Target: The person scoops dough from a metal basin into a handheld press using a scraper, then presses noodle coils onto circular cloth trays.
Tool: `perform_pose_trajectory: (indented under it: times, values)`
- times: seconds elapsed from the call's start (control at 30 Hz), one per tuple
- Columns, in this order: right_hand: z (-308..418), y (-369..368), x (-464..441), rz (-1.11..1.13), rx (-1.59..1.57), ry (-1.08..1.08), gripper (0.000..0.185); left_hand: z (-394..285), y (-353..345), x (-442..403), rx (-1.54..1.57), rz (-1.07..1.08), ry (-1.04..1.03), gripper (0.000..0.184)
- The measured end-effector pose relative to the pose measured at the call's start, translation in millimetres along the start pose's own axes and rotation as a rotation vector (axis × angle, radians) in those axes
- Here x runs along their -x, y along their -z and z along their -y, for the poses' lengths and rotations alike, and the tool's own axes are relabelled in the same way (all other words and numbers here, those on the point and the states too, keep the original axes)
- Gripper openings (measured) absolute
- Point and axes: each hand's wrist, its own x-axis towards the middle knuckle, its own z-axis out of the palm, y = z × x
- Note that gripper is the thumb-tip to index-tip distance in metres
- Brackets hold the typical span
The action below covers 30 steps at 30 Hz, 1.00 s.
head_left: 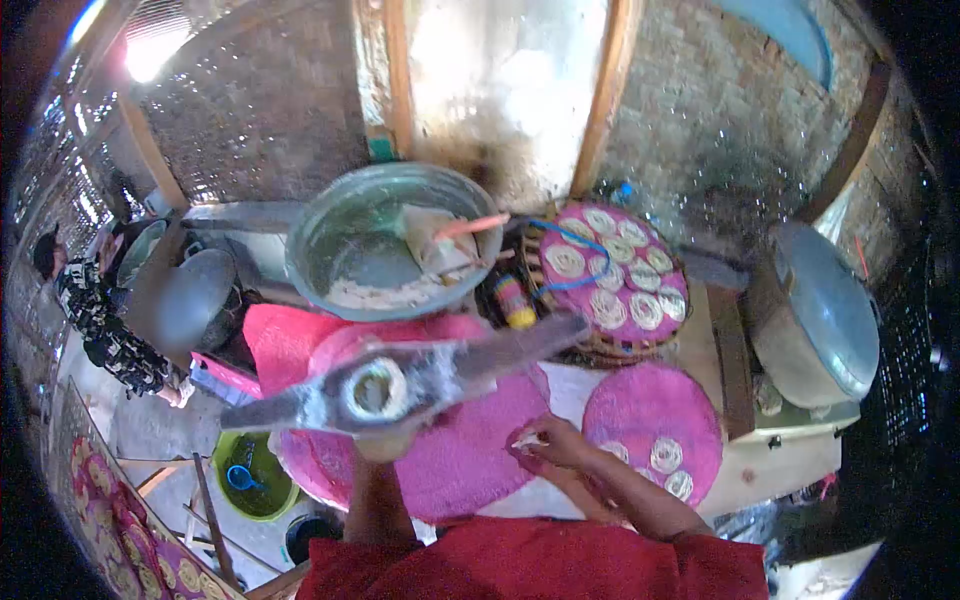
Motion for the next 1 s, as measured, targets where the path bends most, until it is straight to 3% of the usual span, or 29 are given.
perform_pose_trajectory:
  times: [0.07, 0.13, 0.2, 0.27, 0.33, 0.4, 0.47, 0.5, 0.57, 0.7, 0.77, 0.8, 0.87, 1.0]
  values:
    - [-4.9, 37.2, -22.0, -0.079, -0.360, -0.431, 0.026, 1.9, -3.5, 1.0, 0.024, -0.009, -0.008, 0.034]
    - [46.4, 103.4, -54.6, -0.373, 0.050, 0.213, 0.023, 3.9, -14.5, 4.2, 0.066, 0.002, -0.006, 0.034]
    - [100.8, 143.1, -94.0, -0.377, -0.452, -0.012, 0.020, 6.1, -26.4, 7.5, 0.099, 0.012, -0.001, 0.034]
    - [123.4, 166.4, -142.3, -0.375, -0.300, 0.179, 0.021, 5.2, -33.3, 8.8, 0.116, 0.013, 0.006, 0.034]
    - [127.3, 162.8, -197.5, -0.274, -0.362, 0.364, 0.022, 7.0, -38.9, 6.5, 0.125, 0.011, 0.016, 0.034]
    - [105.6, 143.3, -254.7, -0.155, -0.354, 0.290, 0.025, 7.9, -40.0, 3.6, 0.137, 0.007, 0.025, 0.034]
    - [83.0, 123.8, -289.1, -0.247, 0.312, 0.432, 0.023, 8.5, -41.7, 1.7, 0.141, 0.000, 0.032, 0.034]
    - [86.9, 120.5, -289.2, -0.238, 0.311, 0.445, 0.023, 9.7, -42.8, 1.6, 0.141, 0.000, 0.036, 0.034]
    - [97.9, 121.6, -283.4, 0.046, 1.175, 0.073, 0.024, 12.3, -42.3, 0.2, 0.142, -0.005, 0.053, 0.035]
    - [90.8, 129.1, -294.4, 0.191, 1.230, 0.063, 0.021, 17.9, -41.2, 0.4, 0.142, -0.009, 0.082, 0.035]
    - [111.6, 135.7, -289.5, 0.066, 1.148, -0.142, 0.019, 21.2, -41.9, -2.8, 0.141, -0.003, 0.094, 0.035]
    - [122.7, 144.6, -286.5, 0.070, 1.147, -0.143, 0.019, 22.8, -40.7, -4.7, 0.141, -0.001, 0.097, 0.035]
    - [142.1, 169.3, -273.6, 0.040, 1.171, 0.031, 0.018, 25.3, -41.1, -7.7, 0.140, -0.001, 0.104, 0.035]
    - [164.6, 179.9, -234.2, 0.001, 1.147, 0.158, 0.017, 28.5, -41.2, -12.4, 0.139, -0.002, 0.115, 0.035]
